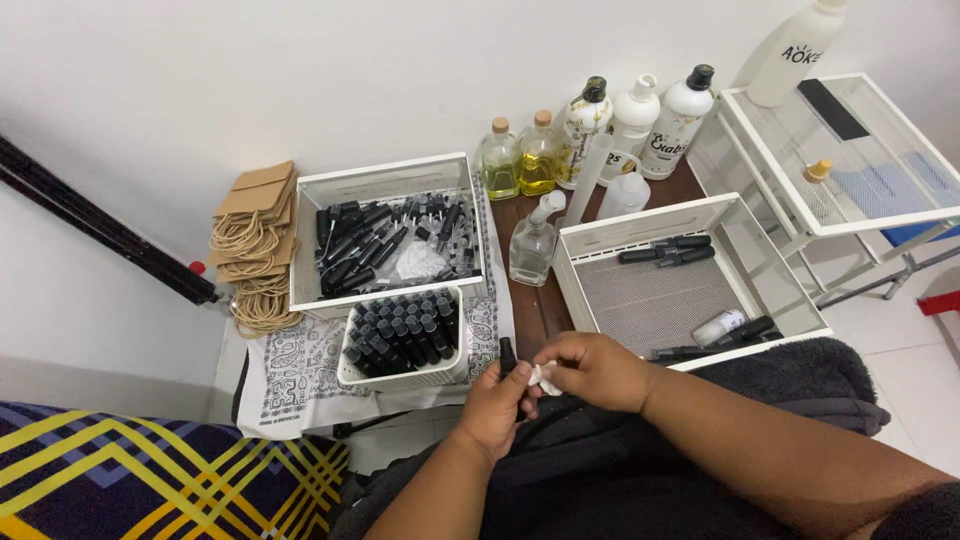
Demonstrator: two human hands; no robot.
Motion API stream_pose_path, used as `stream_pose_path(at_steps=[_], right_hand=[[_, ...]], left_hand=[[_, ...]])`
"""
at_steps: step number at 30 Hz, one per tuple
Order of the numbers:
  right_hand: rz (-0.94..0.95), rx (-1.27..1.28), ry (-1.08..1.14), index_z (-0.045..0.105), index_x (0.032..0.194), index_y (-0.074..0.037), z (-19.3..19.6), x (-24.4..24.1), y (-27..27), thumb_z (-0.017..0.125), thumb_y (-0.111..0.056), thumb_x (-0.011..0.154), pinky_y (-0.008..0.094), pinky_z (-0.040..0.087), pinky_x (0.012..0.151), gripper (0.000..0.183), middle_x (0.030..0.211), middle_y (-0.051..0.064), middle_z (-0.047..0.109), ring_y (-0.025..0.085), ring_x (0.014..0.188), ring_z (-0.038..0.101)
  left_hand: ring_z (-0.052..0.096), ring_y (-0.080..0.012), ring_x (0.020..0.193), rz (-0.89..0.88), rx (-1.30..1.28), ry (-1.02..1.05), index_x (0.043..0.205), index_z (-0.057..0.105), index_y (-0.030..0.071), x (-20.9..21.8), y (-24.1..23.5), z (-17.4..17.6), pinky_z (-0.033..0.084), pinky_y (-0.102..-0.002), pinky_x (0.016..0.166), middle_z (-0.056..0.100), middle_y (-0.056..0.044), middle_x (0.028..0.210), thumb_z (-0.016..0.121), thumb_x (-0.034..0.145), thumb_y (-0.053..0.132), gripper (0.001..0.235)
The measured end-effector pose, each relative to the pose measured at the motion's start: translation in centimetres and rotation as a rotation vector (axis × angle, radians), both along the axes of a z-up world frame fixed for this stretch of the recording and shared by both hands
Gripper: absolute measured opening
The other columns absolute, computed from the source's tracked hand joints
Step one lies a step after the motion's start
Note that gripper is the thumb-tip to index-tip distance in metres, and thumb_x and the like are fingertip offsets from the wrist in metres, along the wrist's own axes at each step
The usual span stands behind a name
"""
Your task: Assembling small perfume sample vials by attaching caps and placing them into an organizer tray.
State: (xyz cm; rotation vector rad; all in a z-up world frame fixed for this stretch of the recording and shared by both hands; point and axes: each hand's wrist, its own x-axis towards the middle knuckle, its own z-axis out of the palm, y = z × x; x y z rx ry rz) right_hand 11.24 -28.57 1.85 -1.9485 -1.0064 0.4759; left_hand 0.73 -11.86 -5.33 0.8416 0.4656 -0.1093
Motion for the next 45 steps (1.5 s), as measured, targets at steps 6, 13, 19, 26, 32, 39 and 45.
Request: stream_pose_path(at_steps=[6, 13, 19, 26, 32, 39, 45], right_hand=[[0.045, 0.057, -0.133, 0.076, 0.119, -0.018, -0.1, 0.1, -0.3, 0.076, -0.022, 0.090, 0.029, 0.055, 0.088, 0.028, 0.105, 0.002, 0.075, 0.016, 0.097, 0.073], [0.002, -0.013, -0.013, 0.080, 0.100, -0.018, 0.8, 0.4, -0.4, 0.076, -0.018, 0.089, 0.024, 0.055, 0.077, 0.012, 0.089, -0.004, 0.078, 0.008, 0.082, 0.073], [0.190, 0.121, -0.227, 0.073, 0.110, -0.010, 1.9, 0.2, 0.0, 0.069, -0.013, 0.095, 0.030, 0.057, 0.079, 0.016, 0.098, 0.004, 0.072, 0.019, 0.087, 0.072], [0.079, -0.015, 0.004, 0.073, 0.117, -0.015, 0.6, 0.8, -0.6, 0.074, -0.020, 0.092, 0.025, 0.056, 0.080, 0.026, 0.093, -0.001, 0.075, 0.011, 0.085, 0.071], [-0.088, -0.305, 0.065, 0.077, 0.085, -0.022, 1.6, 0.0, 0.2, 0.078, -0.029, 0.085, 0.023, 0.052, 0.068, 0.008, 0.078, -0.009, 0.077, 0.004, 0.071, 0.068], [-0.177, -0.238, 0.115, 0.084, 0.092, -0.022, 3.6, -1.4, 0.7, 0.077, -0.032, 0.088, 0.020, 0.054, 0.072, 0.013, 0.081, -0.011, 0.083, 0.001, 0.076, 0.073], [0.352, 0.136, -0.785, 0.066, 0.120, -0.007, 2.8, 0.9, -0.2, 0.072, -0.022, 0.098, 0.042, 0.054, 0.072, 0.028, 0.098, 0.011, 0.069, 0.030, 0.084, 0.065]], left_hand=[[0.046, -0.0111, 0.052, 0.016, -0.095, 0.180, 0.100, 0.059, 0.019, 0.0, 0.5, 4.8, 0.038, -0.026, 0.049, 0.056, -0.003, 0.070, 0.072, 0.096, 0.036, 0.022], [0.045, -0.0120, 0.047, 0.025, -0.044, 0.108, 0.098, 0.059, 0.012, 0.6, 0.0, 1.3, 0.040, -0.028, 0.045, 0.053, -0.006, 0.064, 0.070, 0.099, 0.026, 0.018], [0.044, -0.0132, 0.048, 0.037, -0.153, 0.158, 0.095, 0.049, 0.013, 0.8, 0.2, 2.8, 0.035, -0.029, 0.046, 0.051, -0.007, 0.063, 0.073, 0.096, 0.023, 0.025], [0.049, -0.0157, 0.052, -0.028, 0.012, 0.016, 0.094, 0.055, 0.012, 0.8, 0.0, -0.9, 0.044, -0.029, 0.048, 0.055, -0.011, 0.066, 0.071, 0.098, 0.012, 0.016], [0.058, -0.0168, 0.055, -0.067, 0.239, -0.092, 0.091, 0.062, 0.007, 0.8, 0.2, -1.7, 0.050, -0.027, 0.053, 0.064, -0.013, 0.068, 0.074, 0.094, 0.013, 0.014], [0.045, -0.0173, 0.052, 0.030, -0.033, 0.108, 0.098, 0.054, 0.010, 0.8, 0.3, 1.0, 0.045, -0.031, 0.051, 0.053, -0.012, 0.068, 0.069, 0.099, 0.013, 0.015], [0.040, -0.0087, 0.051, -0.064, -0.278, 0.218, 0.091, 0.042, 0.023, 0.5, 0.7, 3.5, 0.035, -0.029, 0.053, 0.047, 0.001, 0.064, 0.073, 0.097, 0.030, 0.032]])
